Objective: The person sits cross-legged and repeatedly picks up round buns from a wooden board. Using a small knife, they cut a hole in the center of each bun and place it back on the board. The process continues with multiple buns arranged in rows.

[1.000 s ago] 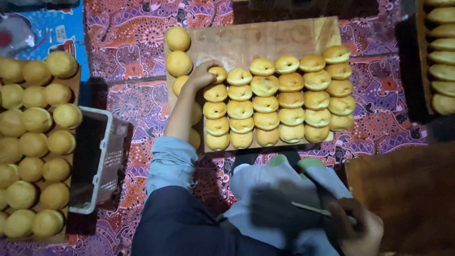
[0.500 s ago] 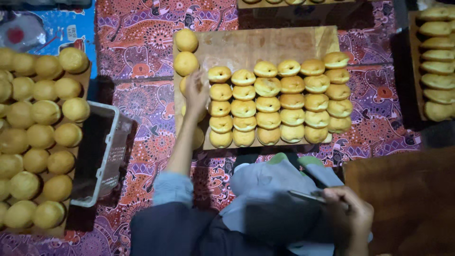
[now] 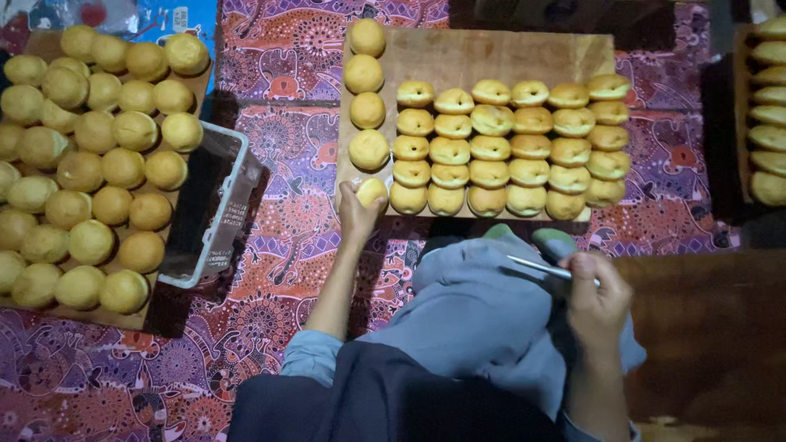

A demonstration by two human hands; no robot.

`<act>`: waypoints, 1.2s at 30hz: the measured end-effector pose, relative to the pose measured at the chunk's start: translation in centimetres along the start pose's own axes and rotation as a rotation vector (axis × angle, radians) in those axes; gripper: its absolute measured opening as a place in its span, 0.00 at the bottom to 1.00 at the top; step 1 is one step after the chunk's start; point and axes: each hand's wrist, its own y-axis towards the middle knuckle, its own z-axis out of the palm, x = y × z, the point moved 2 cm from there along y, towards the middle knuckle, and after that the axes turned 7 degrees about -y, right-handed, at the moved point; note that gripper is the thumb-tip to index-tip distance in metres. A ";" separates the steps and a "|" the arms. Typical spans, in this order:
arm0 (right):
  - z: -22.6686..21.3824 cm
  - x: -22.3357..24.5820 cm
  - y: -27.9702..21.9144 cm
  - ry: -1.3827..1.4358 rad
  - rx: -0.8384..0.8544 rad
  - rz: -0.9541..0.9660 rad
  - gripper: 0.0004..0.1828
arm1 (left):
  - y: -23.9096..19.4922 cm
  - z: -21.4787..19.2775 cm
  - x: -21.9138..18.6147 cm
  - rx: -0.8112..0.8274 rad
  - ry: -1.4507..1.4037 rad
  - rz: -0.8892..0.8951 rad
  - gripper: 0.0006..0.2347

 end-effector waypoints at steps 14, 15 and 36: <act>5.0 8.7 -6.2 0.044 0.031 -0.345 0.05 | -14.2 -7.0 -15.0 0.650 -1.607 -0.269 0.18; 4.9 8.7 -6.3 0.017 0.008 -0.339 0.04 | -14.8 -7.2 -15.8 0.672 -1.637 -0.254 0.17; 4.8 8.3 -5.0 -0.225 -0.140 -0.548 0.09 | -18.8 -7.3 -21.1 0.738 -1.359 -0.166 0.17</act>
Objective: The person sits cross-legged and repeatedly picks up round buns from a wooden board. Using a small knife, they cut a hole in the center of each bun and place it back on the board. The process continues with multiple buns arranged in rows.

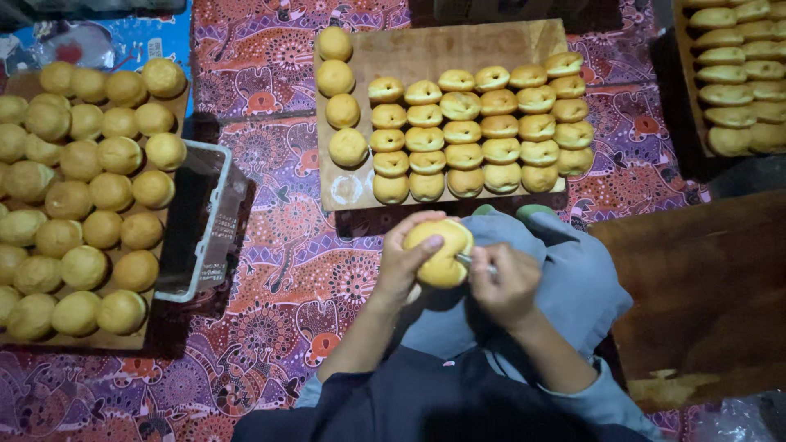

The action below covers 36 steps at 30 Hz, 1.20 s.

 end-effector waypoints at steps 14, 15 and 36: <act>0.0 -1.8 -0.4 -0.118 -0.332 -0.080 0.09 | -0.3 1.4 1.6 -0.060 0.139 0.065 0.15; 0.2 -1.9 -0.4 -0.014 -0.208 -0.030 0.09 | -0.2 1.3 1.4 -0.048 0.135 0.045 0.15; 1.4 -3.8 0.7 0.299 0.212 0.227 0.13 | 1.5 1.5 1.6 -0.041 -0.035 -0.076 0.16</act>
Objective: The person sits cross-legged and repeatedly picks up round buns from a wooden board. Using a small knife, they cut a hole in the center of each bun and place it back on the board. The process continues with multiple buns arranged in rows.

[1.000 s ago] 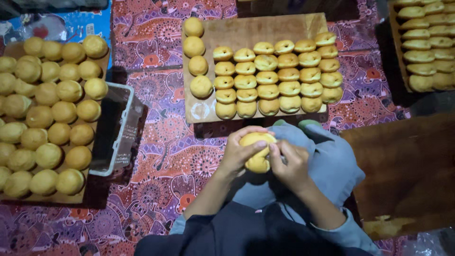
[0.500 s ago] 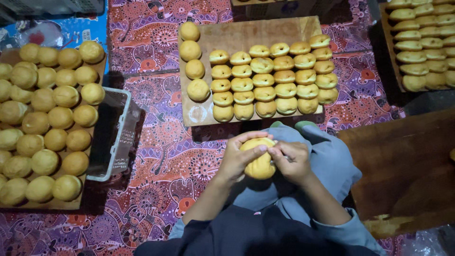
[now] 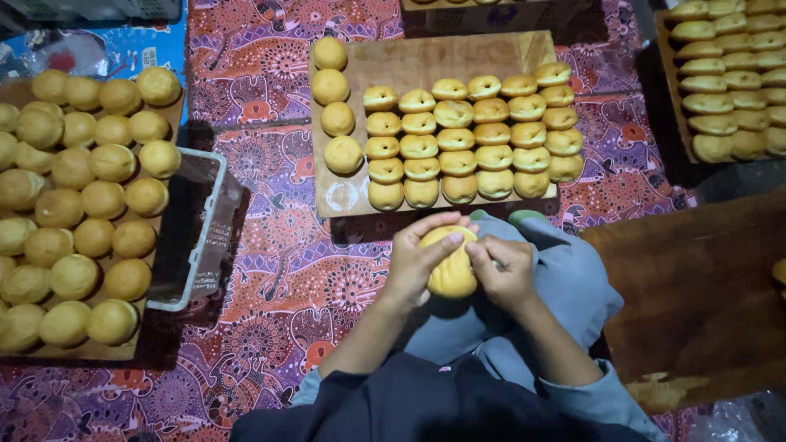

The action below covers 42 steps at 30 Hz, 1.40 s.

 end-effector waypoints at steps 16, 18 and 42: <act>2.1 1.5 0.9 -0.413 -0.197 -0.215 0.10 | -1.9 -2.4 -1.6 0.063 1.441 0.363 0.49; 2.4 1.7 1.2 -0.373 -0.164 -0.169 0.09 | -0.2 -5.9 -2.0 0.151 1.293 0.270 0.44; 1.4 0.9 0.8 -0.324 -0.100 0.068 0.10 | 13.2 -30.6 -6.4 0.099 1.706 0.409 0.41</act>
